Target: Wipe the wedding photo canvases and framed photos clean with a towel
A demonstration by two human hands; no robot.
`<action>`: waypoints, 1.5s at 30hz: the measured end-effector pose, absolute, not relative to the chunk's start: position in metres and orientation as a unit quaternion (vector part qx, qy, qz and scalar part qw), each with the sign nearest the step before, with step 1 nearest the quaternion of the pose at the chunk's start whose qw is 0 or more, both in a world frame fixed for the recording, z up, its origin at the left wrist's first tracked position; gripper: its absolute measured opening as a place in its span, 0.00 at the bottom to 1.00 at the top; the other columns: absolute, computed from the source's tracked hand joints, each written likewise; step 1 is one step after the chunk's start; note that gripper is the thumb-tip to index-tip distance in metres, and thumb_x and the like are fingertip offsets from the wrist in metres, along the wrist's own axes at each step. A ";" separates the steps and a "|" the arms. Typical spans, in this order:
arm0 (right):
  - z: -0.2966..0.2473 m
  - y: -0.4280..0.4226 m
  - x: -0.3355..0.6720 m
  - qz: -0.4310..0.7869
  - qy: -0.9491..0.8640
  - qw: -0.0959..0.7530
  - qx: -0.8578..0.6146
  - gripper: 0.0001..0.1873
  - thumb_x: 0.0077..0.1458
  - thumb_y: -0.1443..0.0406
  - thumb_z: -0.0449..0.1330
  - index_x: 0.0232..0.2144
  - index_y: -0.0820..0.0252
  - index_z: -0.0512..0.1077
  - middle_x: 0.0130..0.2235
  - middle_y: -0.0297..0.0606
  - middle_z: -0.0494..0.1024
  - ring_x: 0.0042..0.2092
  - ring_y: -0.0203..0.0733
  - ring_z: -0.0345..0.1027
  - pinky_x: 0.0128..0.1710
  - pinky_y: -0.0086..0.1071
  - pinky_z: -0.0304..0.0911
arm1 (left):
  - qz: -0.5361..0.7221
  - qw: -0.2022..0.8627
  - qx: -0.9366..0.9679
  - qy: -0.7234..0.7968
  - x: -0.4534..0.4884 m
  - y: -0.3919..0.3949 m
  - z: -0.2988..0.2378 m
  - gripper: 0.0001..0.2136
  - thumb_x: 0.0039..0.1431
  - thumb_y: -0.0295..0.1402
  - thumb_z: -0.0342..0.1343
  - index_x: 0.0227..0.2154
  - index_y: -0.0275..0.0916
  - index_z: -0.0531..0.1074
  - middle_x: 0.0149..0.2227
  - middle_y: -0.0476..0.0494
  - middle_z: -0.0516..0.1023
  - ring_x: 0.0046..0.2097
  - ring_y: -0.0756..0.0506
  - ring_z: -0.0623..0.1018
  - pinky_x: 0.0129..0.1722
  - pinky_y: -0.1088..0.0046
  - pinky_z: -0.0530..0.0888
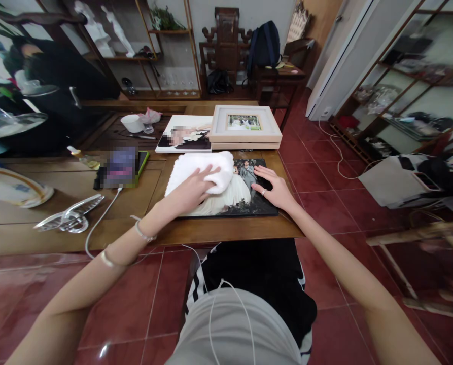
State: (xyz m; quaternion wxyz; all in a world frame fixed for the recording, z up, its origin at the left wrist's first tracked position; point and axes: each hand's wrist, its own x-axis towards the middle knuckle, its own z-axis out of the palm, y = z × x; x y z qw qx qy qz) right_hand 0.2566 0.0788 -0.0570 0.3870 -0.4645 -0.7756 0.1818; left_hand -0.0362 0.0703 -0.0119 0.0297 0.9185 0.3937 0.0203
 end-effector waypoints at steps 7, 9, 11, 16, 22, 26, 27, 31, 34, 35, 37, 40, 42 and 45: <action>-0.059 0.080 0.257 0.186 -0.773 0.394 -0.461 0.23 0.56 0.56 0.64 0.53 0.54 0.75 0.59 0.43 0.74 0.64 0.51 0.63 0.65 0.53 0.56 | 0.014 -0.011 0.901 0.433 -0.018 0.100 -0.009 0.16 0.68 0.28 0.43 0.52 0.30 0.72 0.67 0.30 0.58 0.70 0.32 0.53 0.64 0.46 0.59; -0.061 0.081 0.257 0.186 -0.774 0.395 -0.459 0.23 0.56 0.56 0.64 0.53 0.53 0.75 0.59 0.43 0.74 0.64 0.51 0.62 0.65 0.53 0.56 | -0.003 -0.013 0.904 0.428 -0.013 0.085 -0.005 0.16 0.68 0.28 0.44 0.51 0.31 0.72 0.67 0.30 0.58 0.70 0.31 0.54 0.63 0.46 0.60; -0.062 0.082 0.257 0.185 -0.775 0.395 -0.458 0.23 0.56 0.56 0.64 0.53 0.53 0.75 0.59 0.43 0.74 0.64 0.51 0.62 0.65 0.52 0.56 | -0.021 -0.015 0.911 0.412 -0.008 0.060 -0.001 0.15 0.67 0.26 0.45 0.49 0.32 0.74 0.67 0.30 0.59 0.69 0.31 0.55 0.62 0.46 0.62; -0.064 0.083 0.257 0.184 -0.777 0.394 -0.456 0.22 0.56 0.57 0.64 0.53 0.51 0.75 0.59 0.40 0.74 0.64 0.50 0.62 0.65 0.52 0.56 | -0.029 -0.015 0.943 0.331 -0.003 -0.010 0.008 0.15 0.60 0.20 0.52 0.45 0.38 0.78 0.67 0.35 0.60 0.68 0.31 0.57 0.62 0.49 0.64; -0.063 0.082 0.257 0.184 -0.780 0.393 -0.450 0.22 0.56 0.56 0.63 0.53 0.52 0.75 0.59 0.42 0.74 0.64 0.51 0.62 0.65 0.52 0.56 | -0.017 0.027 0.947 0.321 -0.003 -0.008 0.010 0.16 0.62 0.20 0.49 0.47 0.39 0.76 0.67 0.37 0.60 0.69 0.35 0.58 0.63 0.53 0.64; -0.063 0.082 0.257 0.184 -0.779 0.390 -0.455 0.23 0.56 0.56 0.63 0.53 0.53 0.75 0.59 0.43 0.73 0.64 0.51 0.62 0.65 0.51 0.56 | -0.011 0.047 0.930 0.363 0.000 0.033 0.012 0.13 0.67 0.26 0.46 0.46 0.36 0.75 0.68 0.36 0.57 0.69 0.35 0.56 0.64 0.50 0.62; -0.063 0.082 0.257 0.185 -0.778 0.390 -0.457 0.23 0.56 0.56 0.63 0.54 0.53 0.74 0.59 0.43 0.73 0.64 0.50 0.62 0.65 0.51 0.56 | -0.014 0.051 0.927 0.371 0.001 0.045 0.013 0.13 0.68 0.27 0.45 0.47 0.36 0.74 0.68 0.34 0.56 0.69 0.34 0.55 0.63 0.50 0.62; -0.062 0.081 0.257 0.193 -0.773 0.390 -0.461 0.23 0.56 0.56 0.63 0.54 0.51 0.74 0.60 0.41 0.73 0.64 0.50 0.61 0.66 0.52 0.55 | -0.029 0.067 0.911 0.405 0.004 0.088 0.013 0.15 0.69 0.31 0.43 0.48 0.32 0.73 0.67 0.31 0.59 0.69 0.33 0.55 0.62 0.52 0.63; -0.061 0.080 0.257 0.195 -0.773 0.388 -0.464 0.23 0.56 0.56 0.63 0.54 0.52 0.74 0.60 0.41 0.73 0.65 0.50 0.61 0.66 0.52 0.55 | -0.013 0.064 0.909 0.412 0.007 0.113 0.010 0.16 0.70 0.35 0.43 0.51 0.33 0.71 0.68 0.31 0.58 0.70 0.32 0.53 0.63 0.49 0.59; -0.061 0.080 0.257 0.196 -0.773 0.387 -0.464 0.23 0.57 0.56 0.63 0.54 0.52 0.74 0.60 0.41 0.73 0.65 0.50 0.61 0.66 0.52 0.55 | -0.010 0.065 0.910 0.409 0.009 0.118 0.008 0.17 0.71 0.37 0.43 0.50 0.33 0.71 0.68 0.31 0.56 0.70 0.32 0.52 0.63 0.48 0.58; -0.061 0.080 0.257 0.196 -0.775 0.386 -0.461 0.21 0.59 0.56 0.60 0.54 0.52 0.74 0.60 0.41 0.73 0.65 0.50 0.61 0.66 0.52 0.54 | -0.017 0.064 0.911 0.408 0.011 0.120 0.007 0.16 0.70 0.36 0.43 0.49 0.33 0.71 0.68 0.30 0.56 0.70 0.31 0.50 0.63 0.46 0.59; -0.062 0.082 0.258 0.193 -0.778 0.388 -0.455 0.20 0.62 0.57 0.56 0.54 0.53 0.74 0.59 0.41 0.74 0.64 0.48 0.61 0.66 0.51 0.55 | -0.041 0.030 0.910 0.411 0.018 0.104 0.008 0.14 0.69 0.30 0.43 0.47 0.32 0.72 0.68 0.28 0.56 0.69 0.29 0.54 0.59 0.45 0.64; -0.063 0.083 0.259 0.188 -0.781 0.386 -0.454 0.19 0.63 0.58 0.55 0.54 0.54 0.75 0.59 0.41 0.74 0.64 0.48 0.62 0.66 0.50 0.55 | -0.055 -0.002 0.912 0.407 0.024 0.081 0.011 0.14 0.66 0.27 0.45 0.48 0.32 0.73 0.67 0.27 0.57 0.67 0.28 0.58 0.57 0.45 0.67; -0.064 0.084 0.259 0.187 -0.781 0.383 -0.457 0.19 0.62 0.60 0.54 0.53 0.51 0.75 0.59 0.38 0.74 0.64 0.48 0.62 0.66 0.51 0.55 | -0.069 -0.041 0.911 0.404 0.030 0.035 0.012 0.15 0.63 0.23 0.48 0.48 0.33 0.75 0.67 0.27 0.58 0.66 0.26 0.60 0.56 0.45 0.69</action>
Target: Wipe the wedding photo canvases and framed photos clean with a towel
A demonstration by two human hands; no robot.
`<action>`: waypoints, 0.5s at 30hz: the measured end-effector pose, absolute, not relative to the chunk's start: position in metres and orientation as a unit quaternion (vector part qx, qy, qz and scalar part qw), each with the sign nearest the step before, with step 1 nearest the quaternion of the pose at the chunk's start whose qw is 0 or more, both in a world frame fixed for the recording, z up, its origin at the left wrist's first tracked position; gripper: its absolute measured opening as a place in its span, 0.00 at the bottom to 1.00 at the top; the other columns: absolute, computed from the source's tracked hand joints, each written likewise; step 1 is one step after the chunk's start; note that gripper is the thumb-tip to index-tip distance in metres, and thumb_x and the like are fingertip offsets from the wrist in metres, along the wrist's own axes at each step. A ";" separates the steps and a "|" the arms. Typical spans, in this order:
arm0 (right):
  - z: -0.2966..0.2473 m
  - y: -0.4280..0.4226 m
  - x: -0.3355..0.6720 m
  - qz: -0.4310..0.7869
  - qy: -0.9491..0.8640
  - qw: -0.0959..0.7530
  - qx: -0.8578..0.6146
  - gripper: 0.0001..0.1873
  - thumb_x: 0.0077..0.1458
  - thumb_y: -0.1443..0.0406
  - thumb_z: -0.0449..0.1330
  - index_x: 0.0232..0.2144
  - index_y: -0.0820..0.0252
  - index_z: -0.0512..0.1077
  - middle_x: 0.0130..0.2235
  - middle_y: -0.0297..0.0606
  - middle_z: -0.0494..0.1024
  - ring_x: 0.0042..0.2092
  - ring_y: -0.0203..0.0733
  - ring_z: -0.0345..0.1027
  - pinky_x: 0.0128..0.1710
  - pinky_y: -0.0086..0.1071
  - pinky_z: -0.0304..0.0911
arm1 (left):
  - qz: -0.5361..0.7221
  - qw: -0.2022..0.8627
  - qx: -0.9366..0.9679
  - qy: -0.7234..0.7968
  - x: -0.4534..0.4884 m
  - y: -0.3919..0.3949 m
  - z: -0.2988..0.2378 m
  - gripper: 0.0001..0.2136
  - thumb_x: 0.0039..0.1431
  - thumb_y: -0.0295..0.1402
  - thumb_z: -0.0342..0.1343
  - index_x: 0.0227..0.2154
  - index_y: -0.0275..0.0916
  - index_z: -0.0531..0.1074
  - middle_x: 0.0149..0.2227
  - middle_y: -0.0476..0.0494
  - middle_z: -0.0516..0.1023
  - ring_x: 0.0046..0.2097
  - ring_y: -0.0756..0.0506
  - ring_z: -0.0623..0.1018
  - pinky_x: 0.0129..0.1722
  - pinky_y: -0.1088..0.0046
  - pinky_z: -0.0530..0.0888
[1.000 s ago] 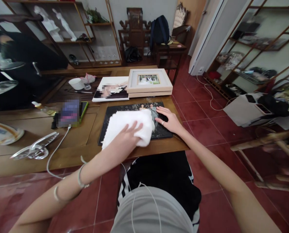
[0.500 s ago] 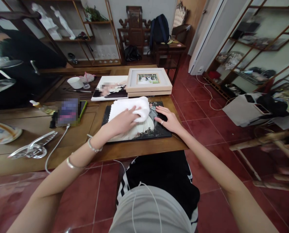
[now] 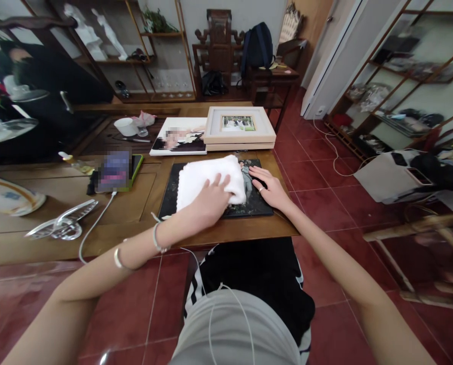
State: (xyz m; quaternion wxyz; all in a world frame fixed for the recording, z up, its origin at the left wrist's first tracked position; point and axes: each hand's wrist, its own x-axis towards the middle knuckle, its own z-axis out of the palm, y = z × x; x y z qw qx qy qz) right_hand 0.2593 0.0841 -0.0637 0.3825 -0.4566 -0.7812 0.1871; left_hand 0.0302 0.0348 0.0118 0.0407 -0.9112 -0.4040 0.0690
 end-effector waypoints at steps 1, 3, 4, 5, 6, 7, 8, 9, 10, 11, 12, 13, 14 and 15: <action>-0.064 0.084 0.259 0.188 -0.781 0.382 -0.457 0.19 0.62 0.61 0.54 0.53 0.50 0.74 0.59 0.37 0.74 0.64 0.47 0.62 0.66 0.52 0.54 | 0.071 0.054 -0.909 -0.407 0.031 0.019 0.011 0.16 0.61 0.21 0.48 0.47 0.33 0.76 0.67 0.27 0.59 0.66 0.26 0.61 0.56 0.45 0.70; -0.064 0.084 0.259 0.190 -0.780 0.384 -0.456 0.19 0.62 0.61 0.54 0.53 0.49 0.74 0.59 0.36 0.74 0.64 0.47 0.61 0.66 0.52 0.54 | 0.069 0.072 -0.912 -0.399 0.031 -0.008 0.006 0.15 0.59 0.21 0.51 0.44 0.35 0.79 0.67 0.29 0.59 0.66 0.25 0.61 0.57 0.46 0.70; -0.065 0.084 0.259 0.189 -0.779 0.386 -0.455 0.19 0.62 0.61 0.54 0.53 0.49 0.74 0.59 0.36 0.74 0.64 0.47 0.61 0.66 0.52 0.54 | 0.064 0.074 -0.916 -0.389 0.030 -0.019 0.003 0.14 0.59 0.22 0.52 0.43 0.36 0.80 0.67 0.30 0.59 0.66 0.25 0.61 0.57 0.46 0.70; -0.065 0.084 0.259 0.189 -0.779 0.388 -0.455 0.19 0.62 0.61 0.54 0.53 0.50 0.74 0.59 0.36 0.74 0.64 0.47 0.61 0.66 0.52 0.54 | 0.056 0.073 -0.921 -0.379 0.028 -0.026 0.000 0.13 0.59 0.23 0.53 0.42 0.37 0.80 0.67 0.31 0.59 0.65 0.24 0.61 0.57 0.46 0.70; -0.065 0.084 0.258 0.190 -0.778 0.389 -0.455 0.19 0.62 0.61 0.54 0.53 0.50 0.75 0.59 0.36 0.74 0.64 0.47 0.62 0.66 0.52 0.54 | 0.047 0.071 -0.925 -0.371 0.027 -0.031 -0.002 0.13 0.59 0.23 0.53 0.41 0.38 0.81 0.67 0.31 0.59 0.66 0.24 0.61 0.58 0.45 0.69; -0.065 0.084 0.258 0.191 -0.777 0.390 -0.455 0.19 0.62 0.60 0.54 0.53 0.49 0.75 0.59 0.36 0.74 0.64 0.48 0.61 0.66 0.52 0.54 | 0.037 0.067 -0.928 -0.365 0.025 -0.033 -0.004 0.12 0.59 0.24 0.54 0.40 0.39 0.81 0.67 0.32 0.59 0.66 0.24 0.60 0.58 0.44 0.68; -0.065 0.084 0.258 0.193 -0.776 0.390 -0.456 0.19 0.62 0.60 0.54 0.53 0.49 0.75 0.59 0.36 0.74 0.64 0.48 0.62 0.66 0.52 0.54 | 0.030 0.064 -0.930 -0.361 0.024 -0.032 -0.005 0.12 0.59 0.24 0.54 0.40 0.39 0.81 0.68 0.32 0.58 0.66 0.24 0.59 0.59 0.44 0.67; -0.064 0.084 0.258 0.195 -0.775 0.390 -0.457 0.19 0.62 0.60 0.54 0.53 0.48 0.74 0.59 0.36 0.74 0.64 0.48 0.61 0.66 0.53 0.53 | 0.024 0.060 -0.931 -0.360 0.024 -0.029 -0.006 0.12 0.58 0.23 0.54 0.40 0.38 0.81 0.68 0.32 0.57 0.67 0.25 0.58 0.60 0.45 0.66; -0.064 0.084 0.258 0.198 -0.775 0.389 -0.458 0.19 0.62 0.60 0.54 0.53 0.48 0.74 0.59 0.35 0.74 0.64 0.48 0.61 0.67 0.53 0.53 | 0.019 0.057 -0.931 -0.361 0.024 -0.024 -0.005 0.13 0.58 0.22 0.54 0.40 0.37 0.81 0.68 0.32 0.57 0.67 0.25 0.58 0.60 0.45 0.66; -0.064 0.083 0.258 0.199 -0.775 0.387 -0.458 0.19 0.62 0.60 0.54 0.53 0.48 0.74 0.59 0.36 0.74 0.64 0.48 0.61 0.67 0.53 0.53 | 0.017 0.054 -0.930 -0.364 0.025 -0.017 -0.003 0.14 0.58 0.21 0.53 0.41 0.37 0.80 0.68 0.32 0.57 0.67 0.26 0.58 0.61 0.46 0.65; -0.063 0.083 0.258 0.200 -0.775 0.386 -0.459 0.19 0.62 0.60 0.54 0.53 0.49 0.75 0.59 0.36 0.74 0.64 0.48 0.61 0.67 0.53 0.53 | 0.018 0.050 -0.929 -0.367 0.026 -0.009 -0.001 0.14 0.59 0.21 0.52 0.43 0.36 0.80 0.68 0.31 0.58 0.67 0.27 0.58 0.61 0.47 0.65; -0.063 0.083 0.258 0.199 -0.775 0.384 -0.460 0.19 0.62 0.60 0.54 0.53 0.49 0.75 0.59 0.37 0.73 0.64 0.48 0.61 0.67 0.53 0.53 | 0.021 0.045 -0.927 -0.372 0.027 0.001 0.001 0.15 0.60 0.21 0.51 0.45 0.36 0.79 0.68 0.31 0.58 0.67 0.27 0.58 0.61 0.47 0.66; -0.063 0.083 0.258 0.198 -0.776 0.382 -0.461 0.19 0.62 0.60 0.53 0.53 0.50 0.75 0.59 0.37 0.73 0.65 0.48 0.61 0.67 0.52 0.53 | 0.025 0.040 -0.924 -0.379 0.029 0.012 0.003 0.15 0.61 0.22 0.50 0.47 0.35 0.77 0.68 0.31 0.58 0.67 0.27 0.58 0.60 0.47 0.66; -0.062 0.083 0.258 0.196 -0.777 0.381 -0.461 0.19 0.63 0.60 0.53 0.53 0.51 0.75 0.59 0.38 0.73 0.65 0.48 0.61 0.67 0.52 0.53 | 0.030 0.035 -0.921 -0.386 0.031 0.024 0.005 0.15 0.63 0.23 0.49 0.48 0.35 0.76 0.68 0.30 0.58 0.68 0.27 0.58 0.60 0.46 0.66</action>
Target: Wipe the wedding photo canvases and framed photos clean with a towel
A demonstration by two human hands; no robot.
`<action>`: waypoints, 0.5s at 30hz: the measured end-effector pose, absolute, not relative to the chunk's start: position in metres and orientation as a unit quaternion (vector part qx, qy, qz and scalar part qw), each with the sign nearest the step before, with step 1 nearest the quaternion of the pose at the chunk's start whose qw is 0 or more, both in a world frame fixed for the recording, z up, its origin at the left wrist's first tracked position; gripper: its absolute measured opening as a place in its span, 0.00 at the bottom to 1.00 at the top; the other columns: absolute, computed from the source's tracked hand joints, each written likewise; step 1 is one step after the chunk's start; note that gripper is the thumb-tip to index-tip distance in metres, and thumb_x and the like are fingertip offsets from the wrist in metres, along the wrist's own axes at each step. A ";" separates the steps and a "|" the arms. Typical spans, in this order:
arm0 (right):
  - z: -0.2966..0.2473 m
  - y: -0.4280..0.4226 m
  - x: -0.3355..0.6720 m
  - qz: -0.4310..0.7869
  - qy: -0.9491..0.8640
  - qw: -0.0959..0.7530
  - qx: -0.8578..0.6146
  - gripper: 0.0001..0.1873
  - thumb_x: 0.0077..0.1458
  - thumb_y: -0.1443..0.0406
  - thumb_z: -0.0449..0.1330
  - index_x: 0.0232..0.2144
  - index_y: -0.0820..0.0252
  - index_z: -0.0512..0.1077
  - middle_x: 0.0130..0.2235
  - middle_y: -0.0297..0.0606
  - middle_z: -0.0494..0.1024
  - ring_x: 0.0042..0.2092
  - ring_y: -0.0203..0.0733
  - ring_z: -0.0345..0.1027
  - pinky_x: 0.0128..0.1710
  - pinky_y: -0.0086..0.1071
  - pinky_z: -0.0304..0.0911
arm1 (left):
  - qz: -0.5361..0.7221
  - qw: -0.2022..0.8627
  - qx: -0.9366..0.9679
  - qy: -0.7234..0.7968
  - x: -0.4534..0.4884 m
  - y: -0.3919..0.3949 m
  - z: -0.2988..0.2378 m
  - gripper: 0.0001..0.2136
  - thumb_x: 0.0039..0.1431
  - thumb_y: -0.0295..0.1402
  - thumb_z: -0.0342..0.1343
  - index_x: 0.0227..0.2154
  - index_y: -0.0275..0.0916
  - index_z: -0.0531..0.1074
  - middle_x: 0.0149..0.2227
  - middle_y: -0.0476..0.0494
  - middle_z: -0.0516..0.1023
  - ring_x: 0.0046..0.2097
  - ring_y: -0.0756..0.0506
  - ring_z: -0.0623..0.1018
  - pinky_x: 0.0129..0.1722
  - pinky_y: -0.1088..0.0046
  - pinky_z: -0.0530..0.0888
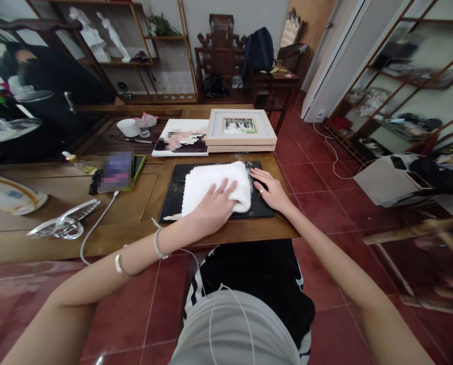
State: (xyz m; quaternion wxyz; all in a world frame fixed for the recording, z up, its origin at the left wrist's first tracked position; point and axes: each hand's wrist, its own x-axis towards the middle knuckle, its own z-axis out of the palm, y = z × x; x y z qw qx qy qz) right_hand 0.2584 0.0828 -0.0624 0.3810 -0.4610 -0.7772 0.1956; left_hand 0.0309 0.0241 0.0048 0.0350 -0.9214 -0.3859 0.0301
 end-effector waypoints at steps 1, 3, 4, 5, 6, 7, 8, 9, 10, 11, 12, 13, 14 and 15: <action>-0.062 0.083 0.259 0.193 -0.778 0.381 -0.461 0.19 0.63 0.60 0.53 0.53 0.51 0.75 0.59 0.38 0.73 0.65 0.47 0.61 0.67 0.52 0.53 | 0.034 0.029 -0.918 -0.393 0.033 0.037 0.006 0.15 0.64 0.25 0.48 0.49 0.34 0.75 0.68 0.29 0.57 0.68 0.26 0.57 0.60 0.45 0.65; -0.062 0.082 0.259 0.192 -0.780 0.380 -0.459 0.19 0.63 0.60 0.53 0.53 0.52 0.75 0.59 0.40 0.73 0.64 0.48 0.61 0.67 0.51 0.54 | 0.027 0.015 -0.910 -0.414 0.036 0.064 0.005 0.16 0.67 0.27 0.46 0.51 0.33 0.73 0.68 0.28 0.54 0.68 0.25 0.54 0.60 0.42 0.63; -0.062 0.082 0.259 0.193 -0.780 0.380 -0.459 0.20 0.63 0.59 0.53 0.54 0.52 0.74 0.59 0.40 0.73 0.65 0.48 0.61 0.67 0.51 0.54 | 0.018 0.007 -0.905 -0.425 0.037 0.077 0.003 0.16 0.68 0.28 0.45 0.52 0.32 0.73 0.69 0.27 0.53 0.69 0.25 0.53 0.61 0.41 0.62; -0.062 0.082 0.259 0.194 -0.780 0.379 -0.459 0.20 0.63 0.59 0.53 0.54 0.52 0.74 0.59 0.40 0.73 0.65 0.48 0.61 0.67 0.52 0.54 | 0.007 0.000 -0.901 -0.435 0.039 0.088 0.001 0.17 0.68 0.29 0.43 0.53 0.32 0.72 0.69 0.27 0.52 0.69 0.25 0.52 0.61 0.40 0.60; -0.061 0.082 0.259 0.196 -0.780 0.379 -0.459 0.20 0.63 0.59 0.53 0.54 0.51 0.74 0.60 0.39 0.73 0.65 0.48 0.61 0.66 0.52 0.54 | -0.003 -0.005 -0.896 -0.443 0.040 0.097 -0.001 0.17 0.69 0.29 0.42 0.54 0.32 0.71 0.70 0.27 0.51 0.69 0.25 0.50 0.62 0.38 0.58; -0.061 0.082 0.260 0.197 -0.780 0.378 -0.459 0.19 0.63 0.59 0.53 0.54 0.51 0.74 0.60 0.39 0.73 0.65 0.48 0.61 0.66 0.52 0.54 | -0.010 -0.008 -0.894 -0.449 0.042 0.104 -0.003 0.18 0.69 0.29 0.42 0.55 0.32 0.70 0.70 0.28 0.50 0.69 0.25 0.49 0.62 0.37 0.57; -0.061 0.082 0.260 0.198 -0.780 0.378 -0.458 0.19 0.63 0.59 0.53 0.54 0.50 0.74 0.60 0.38 0.73 0.65 0.48 0.61 0.66 0.52 0.53 | -0.014 -0.006 -0.891 -0.453 0.044 0.108 -0.005 0.18 0.69 0.29 0.42 0.55 0.32 0.70 0.70 0.28 0.49 0.70 0.25 0.49 0.62 0.37 0.56; -0.061 0.082 0.260 0.199 -0.780 0.378 -0.458 0.19 0.63 0.59 0.53 0.54 0.50 0.74 0.60 0.38 0.73 0.65 0.48 0.61 0.66 0.53 0.53 | -0.017 -0.001 -0.890 -0.456 0.046 0.108 -0.007 0.18 0.69 0.29 0.42 0.55 0.33 0.71 0.70 0.28 0.50 0.69 0.25 0.49 0.62 0.36 0.55; -0.061 0.082 0.260 0.199 -0.779 0.379 -0.457 0.19 0.63 0.59 0.53 0.54 0.51 0.74 0.60 0.39 0.73 0.65 0.48 0.61 0.66 0.53 0.53 | -0.019 0.006 -0.888 -0.459 0.048 0.105 -0.009 0.18 0.68 0.29 0.43 0.55 0.33 0.71 0.70 0.28 0.50 0.69 0.25 0.50 0.62 0.36 0.56; -0.061 0.082 0.260 0.199 -0.779 0.380 -0.457 0.19 0.63 0.59 0.53 0.54 0.51 0.74 0.60 0.39 0.73 0.65 0.48 0.61 0.66 0.53 0.53 | -0.021 0.015 -0.887 -0.461 0.050 0.099 -0.010 0.18 0.67 0.28 0.43 0.54 0.33 0.72 0.70 0.28 0.51 0.69 0.25 0.51 0.62 0.36 0.56; -0.061 0.083 0.260 0.199 -0.780 0.380 -0.457 0.19 0.63 0.59 0.53 0.54 0.51 0.74 0.60 0.39 0.73 0.65 0.48 0.61 0.66 0.53 0.53 | -0.022 0.025 -0.887 -0.460 0.052 0.090 -0.011 0.18 0.66 0.27 0.44 0.53 0.33 0.73 0.69 0.28 0.52 0.69 0.25 0.51 0.61 0.36 0.57; -0.061 0.083 0.259 0.199 -0.780 0.379 -0.456 0.19 0.63 0.60 0.53 0.53 0.50 0.74 0.60 0.38 0.73 0.65 0.48 0.61 0.66 0.53 0.53 | -0.021 0.035 -0.888 -0.459 0.055 0.078 -0.011 0.18 0.65 0.26 0.45 0.52 0.34 0.74 0.69 0.28 0.52 0.69 0.24 0.52 0.61 0.36 0.58; -0.061 0.083 0.259 0.199 -0.780 0.378 -0.456 0.19 0.62 0.60 0.53 0.53 0.50 0.74 0.60 0.38 0.73 0.65 0.48 0.61 0.66 0.53 0.54 | -0.018 0.045 -0.889 -0.456 0.057 0.065 -0.011 0.18 0.64 0.25 0.46 0.52 0.34 0.75 0.69 0.29 0.53 0.69 0.24 0.53 0.61 0.36 0.59; -0.061 0.083 0.259 0.197 -0.781 0.378 -0.457 0.19 0.62 0.61 0.53 0.53 0.50 0.74 0.60 0.38 0.73 0.65 0.47 0.61 0.66 0.52 0.54 | -0.013 0.056 -0.892 -0.449 0.058 0.050 -0.011 0.18 0.64 0.24 0.46 0.51 0.35 0.76 0.69 0.29 0.54 0.68 0.23 0.54 0.60 0.36 0.60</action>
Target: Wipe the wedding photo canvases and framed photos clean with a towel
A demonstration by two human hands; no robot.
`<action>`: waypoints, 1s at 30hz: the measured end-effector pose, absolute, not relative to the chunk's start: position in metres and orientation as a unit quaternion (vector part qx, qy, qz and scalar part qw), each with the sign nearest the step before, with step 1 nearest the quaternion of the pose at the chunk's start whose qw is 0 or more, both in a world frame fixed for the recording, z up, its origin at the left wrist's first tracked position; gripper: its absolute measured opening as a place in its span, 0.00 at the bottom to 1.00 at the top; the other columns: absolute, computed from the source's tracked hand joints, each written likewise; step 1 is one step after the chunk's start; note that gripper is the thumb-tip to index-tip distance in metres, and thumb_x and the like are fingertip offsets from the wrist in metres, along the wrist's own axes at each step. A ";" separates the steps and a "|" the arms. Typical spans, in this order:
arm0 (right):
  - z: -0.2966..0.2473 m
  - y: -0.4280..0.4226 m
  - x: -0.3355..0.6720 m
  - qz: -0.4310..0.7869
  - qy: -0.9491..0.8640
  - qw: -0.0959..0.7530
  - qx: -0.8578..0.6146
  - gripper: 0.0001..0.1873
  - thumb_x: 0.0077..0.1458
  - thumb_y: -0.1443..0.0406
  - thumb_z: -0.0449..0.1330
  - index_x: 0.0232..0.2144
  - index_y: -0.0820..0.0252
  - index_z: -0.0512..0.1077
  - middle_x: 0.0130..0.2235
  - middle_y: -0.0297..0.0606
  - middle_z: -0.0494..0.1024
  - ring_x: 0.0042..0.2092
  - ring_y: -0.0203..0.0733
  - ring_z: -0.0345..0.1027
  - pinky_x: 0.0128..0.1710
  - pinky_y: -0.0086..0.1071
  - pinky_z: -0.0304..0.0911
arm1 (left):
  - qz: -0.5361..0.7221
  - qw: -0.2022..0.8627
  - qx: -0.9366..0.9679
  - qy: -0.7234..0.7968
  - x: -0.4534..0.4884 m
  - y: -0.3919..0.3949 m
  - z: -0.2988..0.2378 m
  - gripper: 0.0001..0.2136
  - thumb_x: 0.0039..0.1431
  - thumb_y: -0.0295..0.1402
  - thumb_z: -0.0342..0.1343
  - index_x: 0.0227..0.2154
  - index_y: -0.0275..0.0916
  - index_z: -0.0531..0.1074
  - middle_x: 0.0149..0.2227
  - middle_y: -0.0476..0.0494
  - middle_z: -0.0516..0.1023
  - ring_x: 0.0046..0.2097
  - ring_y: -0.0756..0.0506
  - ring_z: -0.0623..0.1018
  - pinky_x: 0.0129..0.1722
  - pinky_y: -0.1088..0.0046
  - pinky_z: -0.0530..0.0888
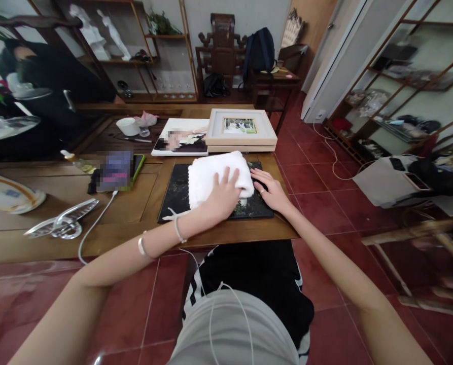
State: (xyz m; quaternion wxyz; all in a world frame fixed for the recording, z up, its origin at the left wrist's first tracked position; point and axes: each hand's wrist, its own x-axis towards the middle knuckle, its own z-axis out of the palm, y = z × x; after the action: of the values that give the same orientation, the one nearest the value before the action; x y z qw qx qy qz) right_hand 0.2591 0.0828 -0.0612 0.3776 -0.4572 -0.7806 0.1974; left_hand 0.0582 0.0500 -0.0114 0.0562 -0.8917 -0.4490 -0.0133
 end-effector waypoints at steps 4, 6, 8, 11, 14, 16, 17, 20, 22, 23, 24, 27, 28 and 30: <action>-0.061 0.082 0.259 0.192 -0.782 0.372 -0.461 0.20 0.62 0.64 0.52 0.53 0.54 0.75 0.60 0.40 0.73 0.64 0.47 0.61 0.66 0.49 0.55 | 0.010 0.107 -0.914 -0.392 0.057 -0.007 -0.011 0.16 0.64 0.25 0.48 0.48 0.35 0.78 0.68 0.29 0.56 0.67 0.22 0.57 0.59 0.38 0.65; -0.061 0.082 0.259 0.195 -0.784 0.374 -0.456 0.21 0.61 0.65 0.52 0.53 0.53 0.74 0.60 0.39 0.73 0.64 0.47 0.61 0.66 0.50 0.55 | 0.009 0.115 -0.928 -0.353 0.053 -0.026 -0.011 0.14 0.63 0.26 0.50 0.44 0.36 0.79 0.68 0.30 0.56 0.67 0.23 0.57 0.59 0.39 0.65; -0.062 0.082 0.259 0.197 -0.785 0.379 -0.449 0.22 0.60 0.66 0.52 0.54 0.51 0.74 0.59 0.37 0.73 0.65 0.47 0.61 0.66 0.51 0.55 | 0.000 0.110 -0.940 -0.323 0.048 -0.034 -0.011 0.12 0.63 0.28 0.52 0.42 0.37 0.80 0.68 0.31 0.56 0.67 0.23 0.56 0.60 0.40 0.65; -0.063 0.083 0.259 0.193 -0.786 0.381 -0.447 0.22 0.60 0.66 0.51 0.54 0.52 0.74 0.59 0.37 0.73 0.64 0.46 0.61 0.65 0.50 0.56 | -0.008 0.093 -0.947 -0.308 0.042 -0.029 -0.009 0.11 0.62 0.28 0.52 0.40 0.37 0.80 0.68 0.31 0.56 0.67 0.24 0.56 0.60 0.41 0.65; -0.063 0.083 0.259 0.190 -0.784 0.377 -0.455 0.21 0.61 0.65 0.52 0.54 0.53 0.75 0.59 0.38 0.73 0.64 0.47 0.61 0.65 0.50 0.56 | -0.004 0.081 -0.942 -0.325 0.040 -0.009 -0.006 0.13 0.62 0.26 0.51 0.43 0.37 0.80 0.68 0.32 0.57 0.68 0.26 0.57 0.60 0.44 0.66; -0.063 0.083 0.259 0.191 -0.781 0.379 -0.459 0.20 0.62 0.64 0.53 0.53 0.52 0.75 0.59 0.38 0.74 0.64 0.47 0.61 0.66 0.50 0.55 | 0.005 0.072 -0.934 -0.349 0.039 0.011 -0.004 0.14 0.63 0.25 0.49 0.45 0.37 0.78 0.68 0.33 0.58 0.67 0.27 0.58 0.60 0.44 0.66; -0.064 0.083 0.259 0.190 -0.780 0.381 -0.459 0.19 0.62 0.63 0.53 0.53 0.51 0.75 0.59 0.38 0.74 0.64 0.47 0.61 0.66 0.51 0.55 | 0.010 0.066 -0.929 -0.363 0.038 0.022 -0.003 0.14 0.63 0.26 0.49 0.46 0.37 0.78 0.68 0.33 0.58 0.67 0.27 0.58 0.59 0.44 0.66; -0.065 0.083 0.258 0.188 -0.780 0.388 -0.454 0.19 0.63 0.62 0.54 0.53 0.52 0.75 0.59 0.39 0.74 0.64 0.48 0.62 0.66 0.51 0.55 | 0.003 0.045 -0.919 -0.391 0.035 0.061 -0.001 0.15 0.64 0.28 0.47 0.48 0.37 0.76 0.67 0.34 0.60 0.68 0.29 0.58 0.60 0.45 0.65; -0.066 0.084 0.258 0.187 -0.780 0.392 -0.451 0.19 0.63 0.61 0.54 0.53 0.53 0.75 0.58 0.40 0.74 0.64 0.48 0.62 0.66 0.52 0.55 | -0.020 0.016 -0.917 -0.397 0.035 0.087 0.003 0.16 0.67 0.31 0.44 0.48 0.37 0.75 0.63 0.34 0.67 0.66 0.32 0.62 0.61 0.48 0.63; -0.067 0.084 0.258 0.186 -0.780 0.393 -0.450 0.19 0.63 0.61 0.54 0.53 0.53 0.75 0.58 0.41 0.74 0.64 0.49 0.62 0.66 0.52 0.55 | -0.037 -0.008 -0.917 -0.398 0.036 0.099 0.005 0.17 0.68 0.33 0.42 0.48 0.36 0.75 0.60 0.34 0.71 0.63 0.33 0.66 0.60 0.51 0.64; -0.067 0.084 0.258 0.186 -0.780 0.393 -0.450 0.19 0.63 0.61 0.54 0.53 0.54 0.75 0.58 0.41 0.74 0.64 0.49 0.62 0.66 0.52 0.55 | -0.056 -0.037 -0.916 -0.395 0.039 0.110 0.007 0.18 0.69 0.35 0.41 0.46 0.35 0.75 0.55 0.33 0.75 0.59 0.34 0.71 0.58 0.54 0.66; -0.067 0.085 0.259 0.184 -0.781 0.391 -0.450 0.19 0.62 0.63 0.54 0.53 0.54 0.75 0.58 0.42 0.74 0.63 0.49 0.62 0.66 0.51 0.55 | -0.124 -0.112 -0.915 -0.366 0.054 0.133 0.014 0.20 0.70 0.41 0.40 0.44 0.33 0.74 0.47 0.35 0.79 0.48 0.38 0.78 0.52 0.63 0.70; -0.067 0.085 0.259 0.182 -0.782 0.390 -0.452 0.19 0.62 0.63 0.54 0.53 0.54 0.75 0.58 0.42 0.75 0.63 0.49 0.63 0.66 0.51 0.55 | -0.143 -0.128 -0.916 -0.352 0.061 0.138 0.015 0.21 0.70 0.42 0.40 0.44 0.34 0.74 0.47 0.36 0.79 0.47 0.38 0.78 0.51 0.64 0.70; -0.065 0.084 0.259 0.179 -0.782 0.386 -0.455 0.19 0.62 0.64 0.54 0.52 0.55 0.76 0.57 0.43 0.76 0.62 0.50 0.64 0.65 0.51 0.56 | -0.158 -0.151 -0.921 -0.322 0.076 0.144 0.015 0.20 0.69 0.42 0.40 0.45 0.34 0.74 0.48 0.38 0.79 0.48 0.40 0.77 0.52 0.67 0.69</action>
State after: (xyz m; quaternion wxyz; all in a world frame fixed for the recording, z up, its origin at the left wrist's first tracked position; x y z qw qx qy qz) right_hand 0.2591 0.0843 -0.0652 0.3859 -0.4551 -0.7821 0.1795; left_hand 0.0758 0.1437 0.0153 -0.1513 -0.9209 -0.3224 -0.1583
